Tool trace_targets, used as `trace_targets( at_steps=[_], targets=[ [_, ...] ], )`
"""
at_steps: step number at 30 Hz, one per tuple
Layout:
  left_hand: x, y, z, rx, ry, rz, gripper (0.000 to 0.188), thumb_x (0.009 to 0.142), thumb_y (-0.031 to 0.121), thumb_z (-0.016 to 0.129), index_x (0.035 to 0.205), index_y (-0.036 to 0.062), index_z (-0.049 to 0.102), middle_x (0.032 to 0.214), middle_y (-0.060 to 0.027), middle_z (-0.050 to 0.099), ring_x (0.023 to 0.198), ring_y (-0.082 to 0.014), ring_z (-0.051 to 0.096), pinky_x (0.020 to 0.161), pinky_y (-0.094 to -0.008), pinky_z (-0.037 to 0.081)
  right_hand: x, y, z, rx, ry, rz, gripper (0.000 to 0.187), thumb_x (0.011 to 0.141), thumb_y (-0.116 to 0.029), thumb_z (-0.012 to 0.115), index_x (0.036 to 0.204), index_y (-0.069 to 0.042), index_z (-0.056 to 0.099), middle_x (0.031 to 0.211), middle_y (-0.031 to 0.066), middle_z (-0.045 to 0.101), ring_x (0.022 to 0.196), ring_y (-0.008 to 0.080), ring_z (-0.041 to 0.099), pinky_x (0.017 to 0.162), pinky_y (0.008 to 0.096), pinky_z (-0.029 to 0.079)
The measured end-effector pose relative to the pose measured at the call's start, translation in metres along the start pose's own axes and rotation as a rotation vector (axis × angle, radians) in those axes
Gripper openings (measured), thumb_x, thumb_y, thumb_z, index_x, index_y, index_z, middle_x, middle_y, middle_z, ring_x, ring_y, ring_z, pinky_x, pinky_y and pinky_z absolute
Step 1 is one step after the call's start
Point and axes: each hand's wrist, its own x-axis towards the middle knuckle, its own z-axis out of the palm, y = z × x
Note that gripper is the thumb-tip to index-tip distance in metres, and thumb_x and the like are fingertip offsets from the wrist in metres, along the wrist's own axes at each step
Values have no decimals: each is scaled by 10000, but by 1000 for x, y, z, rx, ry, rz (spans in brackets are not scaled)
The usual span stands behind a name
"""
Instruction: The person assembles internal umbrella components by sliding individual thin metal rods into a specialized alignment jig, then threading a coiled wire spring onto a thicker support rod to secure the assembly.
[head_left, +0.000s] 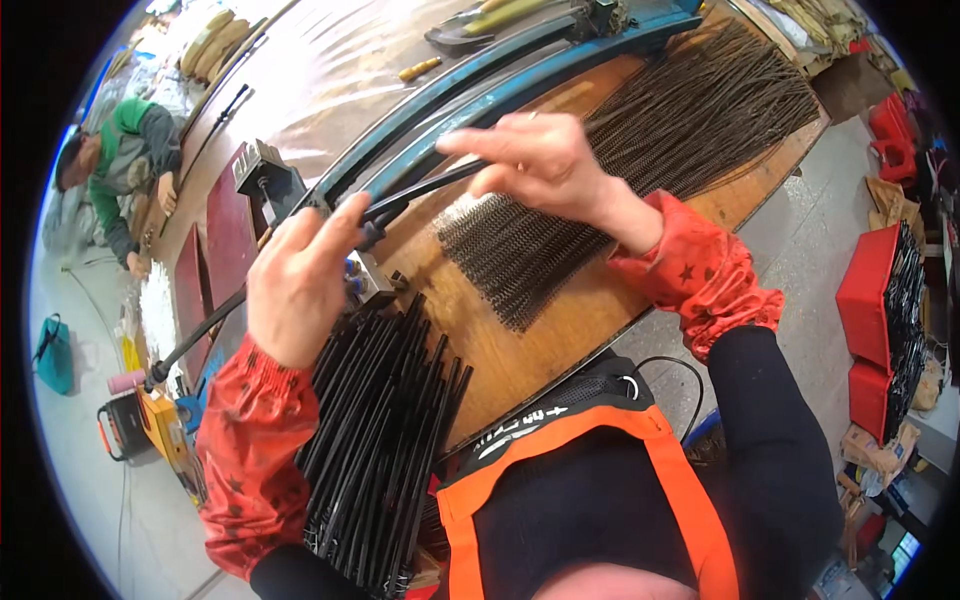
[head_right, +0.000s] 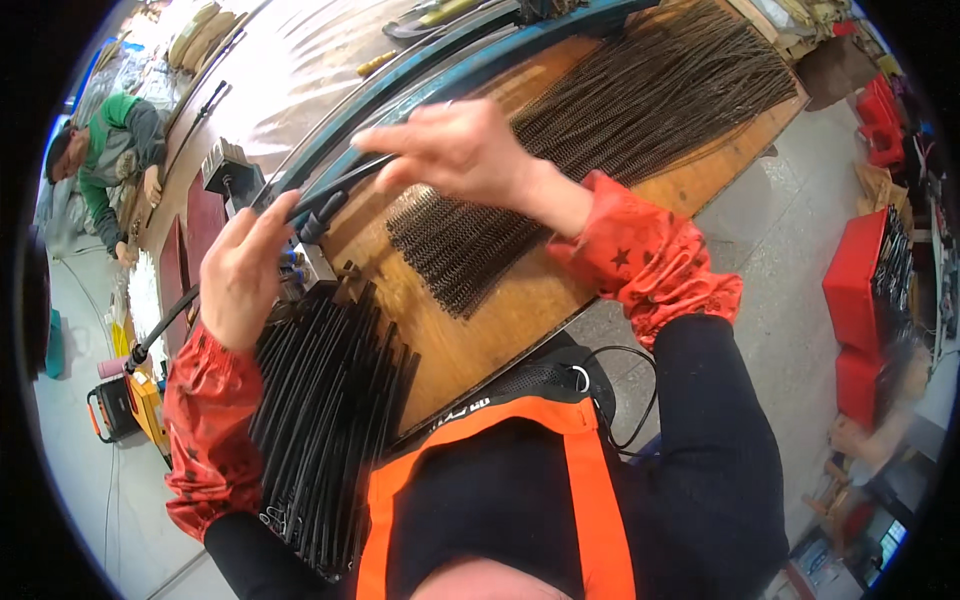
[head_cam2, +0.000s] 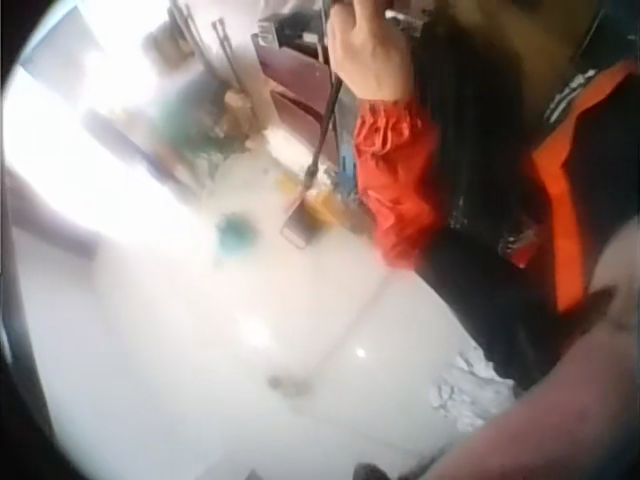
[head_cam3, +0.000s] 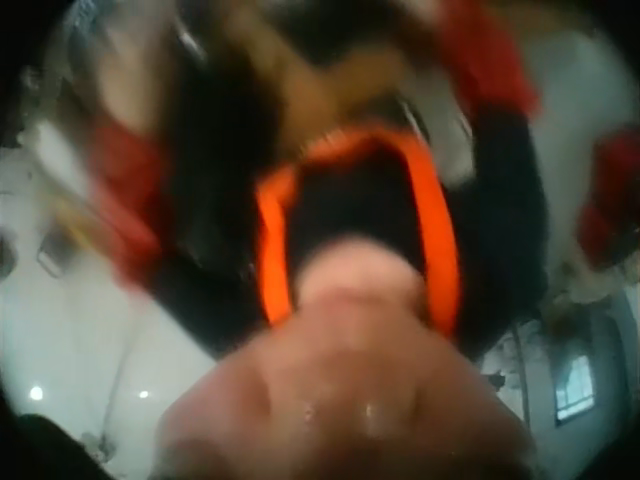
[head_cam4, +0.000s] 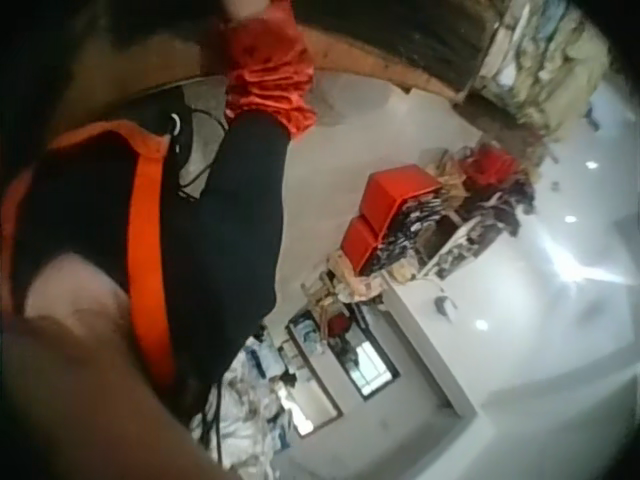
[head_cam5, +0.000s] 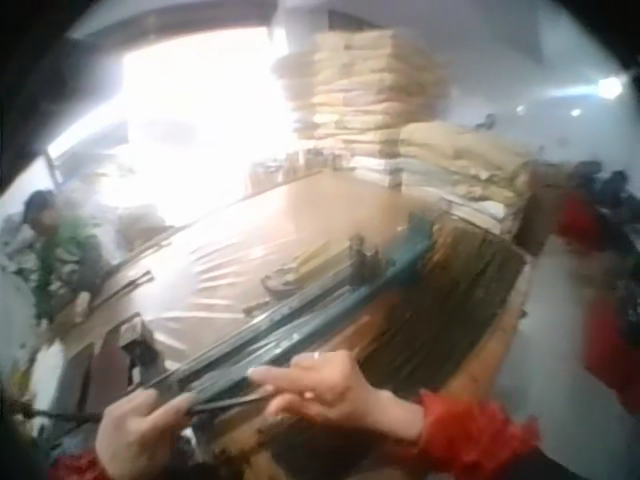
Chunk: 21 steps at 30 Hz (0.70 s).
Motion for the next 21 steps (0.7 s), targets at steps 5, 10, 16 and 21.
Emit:
trace_targets(
  at_steps=[5,10,16,21],
  targets=[
    [-15,-8,3,-37,63,-64,371,844,3,689,1191,134,690,750,-110,513,662,-297,569,604,-412,471,7,1,19,24,71,-47,336,895,-191,732,1209,-72,716,870,106,722,636,147,645,561,283,513],
    [-38,-46,-17,34,311,-79,261,908,9,640,1159,80,647,937,-153,652,822,-319,670,699,-397,520,5,25,8,-236,140,115,290,973,-283,632,1197,-114,702,979,100,738,817,292,710,714,379,549],
    [-81,-95,-61,111,410,-402,162,990,154,629,1092,29,646,794,-188,646,651,-273,619,616,-372,480,18,50,52,3,-186,350,194,991,-180,636,1090,-26,699,808,74,700,688,145,638,631,301,496],
    [-107,-100,-73,85,442,-464,175,976,160,649,1107,47,677,727,-169,628,583,-233,608,557,-359,455,109,5,153,498,-273,137,181,960,-151,674,1054,1,706,862,70,719,822,124,671,756,280,539]
  ],
)
